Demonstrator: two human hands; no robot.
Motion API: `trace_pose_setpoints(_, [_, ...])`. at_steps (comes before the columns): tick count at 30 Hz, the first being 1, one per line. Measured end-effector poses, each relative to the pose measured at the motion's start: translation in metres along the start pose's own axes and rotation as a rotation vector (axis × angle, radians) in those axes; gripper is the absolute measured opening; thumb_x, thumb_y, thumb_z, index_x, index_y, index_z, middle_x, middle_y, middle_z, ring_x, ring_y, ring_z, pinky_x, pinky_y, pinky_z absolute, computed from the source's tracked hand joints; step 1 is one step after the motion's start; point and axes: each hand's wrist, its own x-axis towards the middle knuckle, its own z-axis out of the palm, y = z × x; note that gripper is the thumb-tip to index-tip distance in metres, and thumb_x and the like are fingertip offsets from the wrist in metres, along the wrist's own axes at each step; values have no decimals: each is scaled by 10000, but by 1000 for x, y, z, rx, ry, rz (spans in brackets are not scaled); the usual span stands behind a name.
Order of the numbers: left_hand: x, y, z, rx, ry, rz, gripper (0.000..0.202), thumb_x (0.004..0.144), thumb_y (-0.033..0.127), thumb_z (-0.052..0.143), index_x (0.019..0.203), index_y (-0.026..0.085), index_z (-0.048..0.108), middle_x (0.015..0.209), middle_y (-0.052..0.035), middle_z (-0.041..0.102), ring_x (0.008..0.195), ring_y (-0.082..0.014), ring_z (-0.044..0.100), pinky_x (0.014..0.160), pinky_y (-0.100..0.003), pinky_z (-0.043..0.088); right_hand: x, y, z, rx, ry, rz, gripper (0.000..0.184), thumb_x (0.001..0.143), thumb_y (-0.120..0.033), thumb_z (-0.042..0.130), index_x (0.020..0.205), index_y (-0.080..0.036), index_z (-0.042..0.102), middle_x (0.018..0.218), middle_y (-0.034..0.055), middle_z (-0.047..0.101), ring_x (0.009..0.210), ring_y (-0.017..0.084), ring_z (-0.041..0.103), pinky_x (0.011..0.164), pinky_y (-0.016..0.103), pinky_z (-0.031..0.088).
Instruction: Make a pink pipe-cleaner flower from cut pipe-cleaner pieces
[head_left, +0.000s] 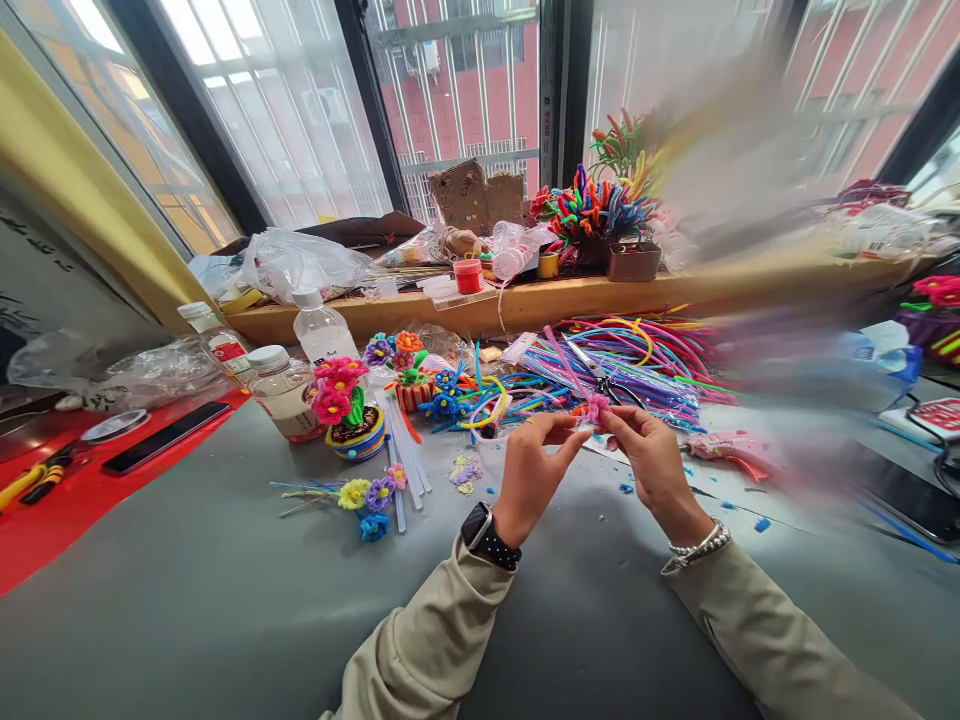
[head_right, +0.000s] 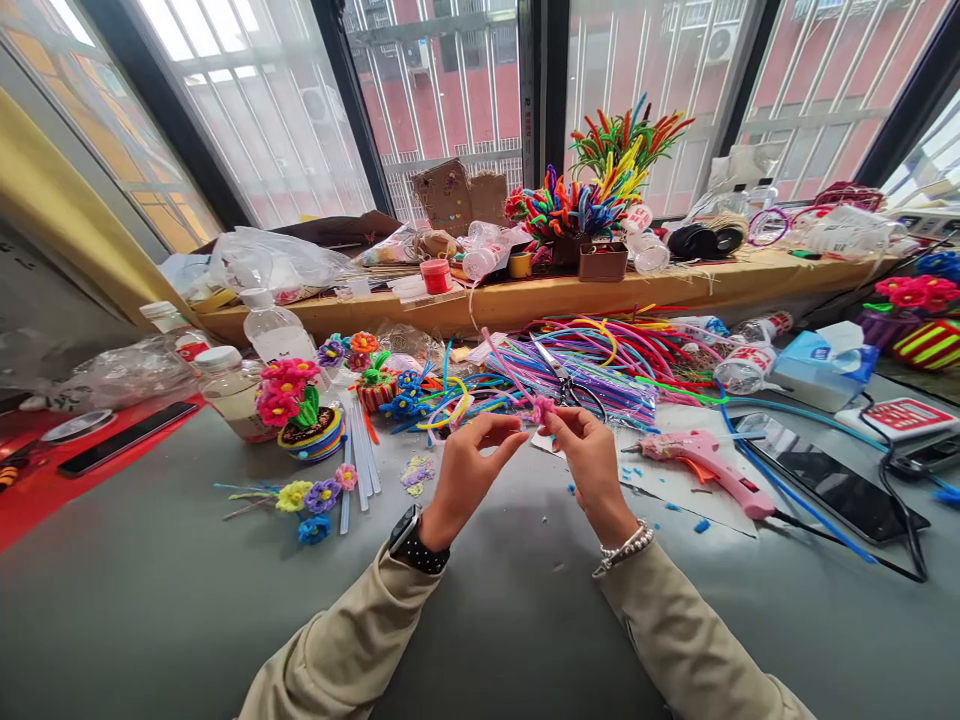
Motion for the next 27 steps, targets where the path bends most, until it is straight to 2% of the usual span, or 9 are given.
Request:
trace_pose_setpoints(3, [2, -6, 3, -50, 11, -117, 267, 654, 329, 616, 852, 150, 601, 858, -82, 633, 772, -166, 601, 707, -284, 484, -5, -2, 5, 8, -89, -14, 266, 637, -389, 634, 727, -145, 581, 617, 28, 618, 545, 123, 552, 463, 233, 410])
trace_pose_setpoints(8, [4, -10, 3, -116, 39, -151, 195, 688, 286, 578, 825, 152, 611, 813, -66, 643, 744, -157, 608, 703, -280, 485, -12, -6, 9, -101, -221, -31, 280, 660, -409, 604, 756, -147, 580, 708, 54, 629, 619, 150, 585, 463, 232, 432])
trace_pose_setpoints(12, [4, -12, 2, -89, 32, -163, 178, 702, 261, 553, 825, 159, 630, 831, -67, 649, 762, -165, 605, 719, -288, 480, -13, -10, 8, -230, -202, -107, 286, 675, -388, 596, 840, -155, 587, 820, 77, 636, 704, 171, 599, 537, 254, 472])
trace_pose_setpoints(15, [4, -13, 2, -137, 10, -190, 189, 702, 261, 551, 828, 146, 631, 832, -77, 651, 764, -172, 606, 723, -302, 482, -13, -11, 7, -316, -192, -186, 244, 716, -363, 558, 847, -162, 605, 823, 71, 643, 686, 164, 605, 579, 268, 487])
trace_pose_setpoints(19, [5, -16, 3, -258, 5, -239, 196, 692, 270, 562, 808, 122, 619, 789, -81, 653, 739, -173, 612, 701, -302, 492, -13, -11, 5, -407, -157, -299, 203, 737, -330, 541, 832, -168, 616, 799, 57, 645, 669, 156, 600, 575, 266, 489])
trace_pose_setpoints(27, [5, -20, 5, -228, 32, -272, 132, 643, 216, 602, 746, 133, 598, 733, -56, 643, 695, -155, 610, 670, -289, 494, -13, -10, 6, -544, -169, -403, 135, 751, -261, 527, 798, -163, 607, 772, 56, 640, 644, 151, 576, 552, 269, 472])
